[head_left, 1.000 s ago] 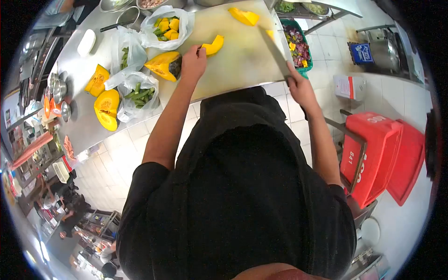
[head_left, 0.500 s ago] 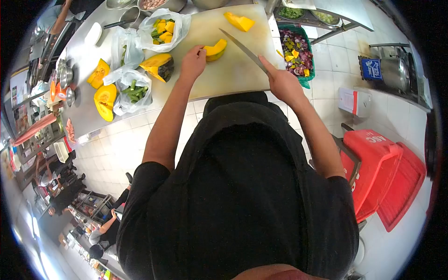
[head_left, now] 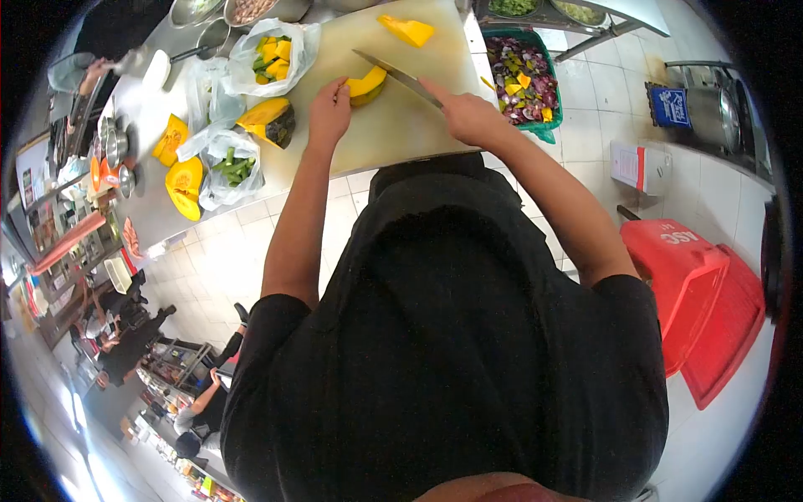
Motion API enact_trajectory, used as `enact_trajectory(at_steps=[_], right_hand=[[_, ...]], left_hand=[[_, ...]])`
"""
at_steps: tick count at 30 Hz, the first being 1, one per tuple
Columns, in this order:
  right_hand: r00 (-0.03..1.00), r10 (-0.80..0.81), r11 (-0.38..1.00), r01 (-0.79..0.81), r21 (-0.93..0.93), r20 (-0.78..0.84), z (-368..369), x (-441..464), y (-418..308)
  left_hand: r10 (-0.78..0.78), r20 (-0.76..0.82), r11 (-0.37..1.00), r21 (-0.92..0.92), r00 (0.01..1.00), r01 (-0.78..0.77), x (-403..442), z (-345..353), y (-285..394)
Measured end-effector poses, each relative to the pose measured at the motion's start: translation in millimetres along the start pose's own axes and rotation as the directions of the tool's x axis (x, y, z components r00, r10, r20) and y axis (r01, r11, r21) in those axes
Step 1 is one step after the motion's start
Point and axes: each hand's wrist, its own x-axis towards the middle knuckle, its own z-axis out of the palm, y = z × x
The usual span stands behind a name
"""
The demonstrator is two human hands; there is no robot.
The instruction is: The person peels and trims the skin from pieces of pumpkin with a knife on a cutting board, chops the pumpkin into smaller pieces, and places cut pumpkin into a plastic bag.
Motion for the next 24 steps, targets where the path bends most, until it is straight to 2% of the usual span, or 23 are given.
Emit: enact_trajectory(at_steps=[3,6,11,15,18,22,24], right_hand=[[0.999,0.021,0.99,-0.016,0.139,-0.036,9.4,-2.2,6.5],[0.997,0.074,0.966,-0.065,0.248,-0.025,17.4,-37.0,8.0],[0.961,0.263,0.925,-0.225,0.306,-0.089,8.4,-103.8,40.1],[0.866,0.451,0.863,-0.362,0.353,-0.214,2.5,-126.2,83.2],[0.86,0.459,0.847,-0.348,0.401,-0.223,-5.7,-137.6,94.0],[0.922,0.329,0.906,-0.247,0.344,-0.205,9.7,-150.1,93.2],[0.93,0.341,0.9,-0.281,0.333,-0.138,11.4,-155.7,91.6]], left_hand=[[0.03,0.004,0.999,-0.04,1.0,-0.03,-0.2,-1.7,0.6],[-0.127,0.085,0.99,-0.05,0.988,0.132,-4.9,-9.8,14.9],[-0.091,0.084,0.995,-0.022,0.992,0.093,-8.7,-4.1,7.1],[-0.058,0.101,0.997,-0.047,0.993,0.063,-20.6,-1.1,15.1],[-0.038,0.109,0.996,0.078,0.993,0.03,-29.3,2.2,22.1],[-0.049,0.082,0.999,0.015,0.995,0.048,-35.7,11.4,22.6],[-0.047,0.046,0.998,0.044,0.998,0.045,-38.1,16.1,26.0]])
